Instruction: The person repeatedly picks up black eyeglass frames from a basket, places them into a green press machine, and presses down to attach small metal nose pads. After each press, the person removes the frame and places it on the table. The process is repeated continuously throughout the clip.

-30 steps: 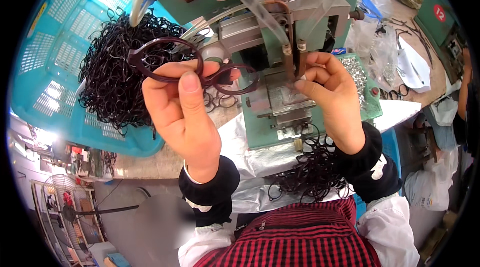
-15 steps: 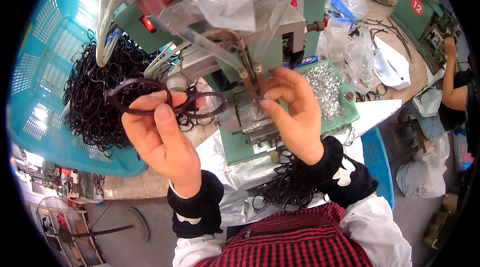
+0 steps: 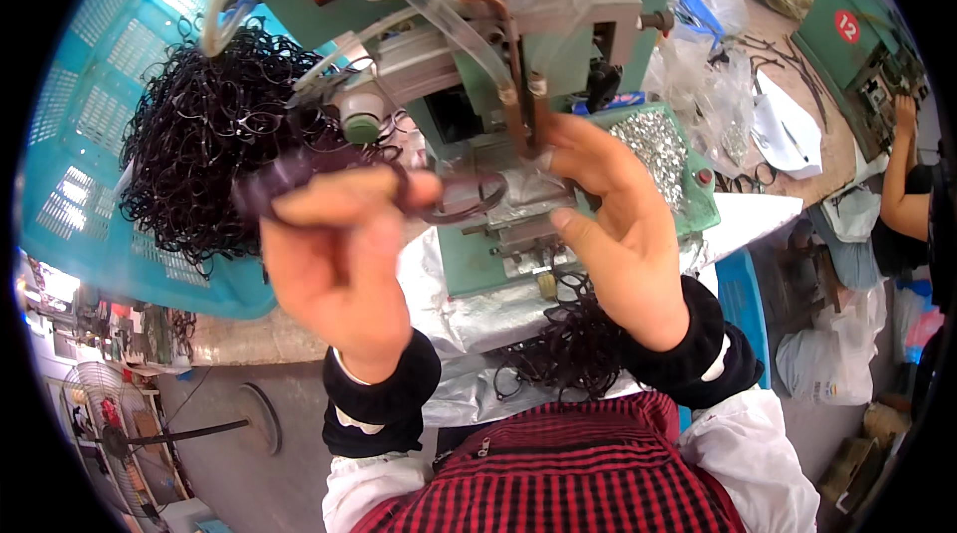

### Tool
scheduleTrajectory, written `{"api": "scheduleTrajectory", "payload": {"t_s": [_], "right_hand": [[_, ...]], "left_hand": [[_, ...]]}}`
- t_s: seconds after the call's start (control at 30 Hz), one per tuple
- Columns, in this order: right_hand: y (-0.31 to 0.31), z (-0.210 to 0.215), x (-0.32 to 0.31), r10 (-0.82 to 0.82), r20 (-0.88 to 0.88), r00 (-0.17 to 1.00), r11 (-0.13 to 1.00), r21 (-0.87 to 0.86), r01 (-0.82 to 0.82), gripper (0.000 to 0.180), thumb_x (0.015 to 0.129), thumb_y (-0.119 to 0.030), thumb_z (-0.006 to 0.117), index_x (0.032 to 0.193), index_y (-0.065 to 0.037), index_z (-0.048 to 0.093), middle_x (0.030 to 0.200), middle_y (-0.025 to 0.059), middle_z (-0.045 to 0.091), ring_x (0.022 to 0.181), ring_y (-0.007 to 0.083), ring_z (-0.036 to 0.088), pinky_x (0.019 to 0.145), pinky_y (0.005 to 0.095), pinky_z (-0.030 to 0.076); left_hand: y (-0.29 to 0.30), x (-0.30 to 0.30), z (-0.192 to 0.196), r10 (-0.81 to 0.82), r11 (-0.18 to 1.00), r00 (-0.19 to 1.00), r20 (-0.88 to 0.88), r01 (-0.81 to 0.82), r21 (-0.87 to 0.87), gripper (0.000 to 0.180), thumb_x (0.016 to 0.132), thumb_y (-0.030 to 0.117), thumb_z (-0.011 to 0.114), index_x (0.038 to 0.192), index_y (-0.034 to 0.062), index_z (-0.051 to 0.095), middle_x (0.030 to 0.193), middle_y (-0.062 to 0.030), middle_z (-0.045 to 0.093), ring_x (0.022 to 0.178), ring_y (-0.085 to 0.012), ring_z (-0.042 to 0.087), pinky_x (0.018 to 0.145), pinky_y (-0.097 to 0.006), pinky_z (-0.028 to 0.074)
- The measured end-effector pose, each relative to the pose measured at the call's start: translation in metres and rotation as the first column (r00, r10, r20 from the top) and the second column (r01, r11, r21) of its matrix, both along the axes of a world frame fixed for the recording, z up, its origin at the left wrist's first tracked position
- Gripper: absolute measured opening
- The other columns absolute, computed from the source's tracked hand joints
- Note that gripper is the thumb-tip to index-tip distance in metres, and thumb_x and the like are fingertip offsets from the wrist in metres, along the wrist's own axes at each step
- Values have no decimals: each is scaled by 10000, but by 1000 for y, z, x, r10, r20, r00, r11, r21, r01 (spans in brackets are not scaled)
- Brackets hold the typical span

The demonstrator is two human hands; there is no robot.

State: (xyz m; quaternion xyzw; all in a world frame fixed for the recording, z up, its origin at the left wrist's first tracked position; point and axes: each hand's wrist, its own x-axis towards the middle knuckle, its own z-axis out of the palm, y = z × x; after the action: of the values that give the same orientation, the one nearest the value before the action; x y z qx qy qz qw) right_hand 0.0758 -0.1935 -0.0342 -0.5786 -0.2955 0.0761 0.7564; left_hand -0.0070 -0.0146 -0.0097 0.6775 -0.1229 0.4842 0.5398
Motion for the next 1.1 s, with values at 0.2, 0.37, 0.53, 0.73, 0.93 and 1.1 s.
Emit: {"api": "scheduleTrajectory", "payload": {"t_s": [0.2,0.37,0.53,0.73,0.93,1.1], "right_hand": [[-57,-82,83,-184,815,549,415,-442,795,186,772,-99,725,954,-65,724,1201,213,637,1247,411,539,1005,494,467],[-77,-110,108,-298,808,508,542,-294,787,112,785,-97,731,881,-57,687,1015,142,682,987,367,631,870,430,496],[-76,-111,115,-459,544,702,575,-420,702,135,844,-118,678,968,-67,697,874,121,714,849,307,688,757,377,524],[-61,-100,95,-388,739,551,608,-245,756,402,832,-58,642,1225,-138,672,835,114,689,827,302,662,740,395,521],[-24,-64,119,-251,878,408,558,-213,802,804,740,13,609,1501,-214,484,834,84,558,808,297,570,683,420,496],[-13,-55,135,-238,895,378,444,-246,862,896,730,-25,645,1559,-255,396,826,70,572,815,260,574,620,406,468]], "left_hand": [[-16,7,-35,0,661,997,79,-59,748,173,687,-1,750,833,45,668,1099,-127,730,735,-255,664,628,-333,567],[-17,11,-43,40,517,993,112,-117,848,176,652,82,728,817,52,675,1025,-96,731,731,-238,632,621,-323,563],[-12,20,-55,-8,581,989,150,-117,805,269,710,6,770,942,67,650,1053,-80,755,637,-229,620,555,-294,510],[-23,7,-58,53,615,998,33,-59,786,300,730,-1,782,990,54,642,1100,-106,745,672,-258,636,597,-332,499],[-43,-65,-99,529,754,805,-269,-300,584,221,766,-22,756,884,52,584,776,-91,609,687,-275,580,611,-363,438],[-41,-81,-155,691,640,490,-532,-73,765,294,813,245,785,801,91,535,723,-90,562,669,-308,587,567,-427,449]]}}
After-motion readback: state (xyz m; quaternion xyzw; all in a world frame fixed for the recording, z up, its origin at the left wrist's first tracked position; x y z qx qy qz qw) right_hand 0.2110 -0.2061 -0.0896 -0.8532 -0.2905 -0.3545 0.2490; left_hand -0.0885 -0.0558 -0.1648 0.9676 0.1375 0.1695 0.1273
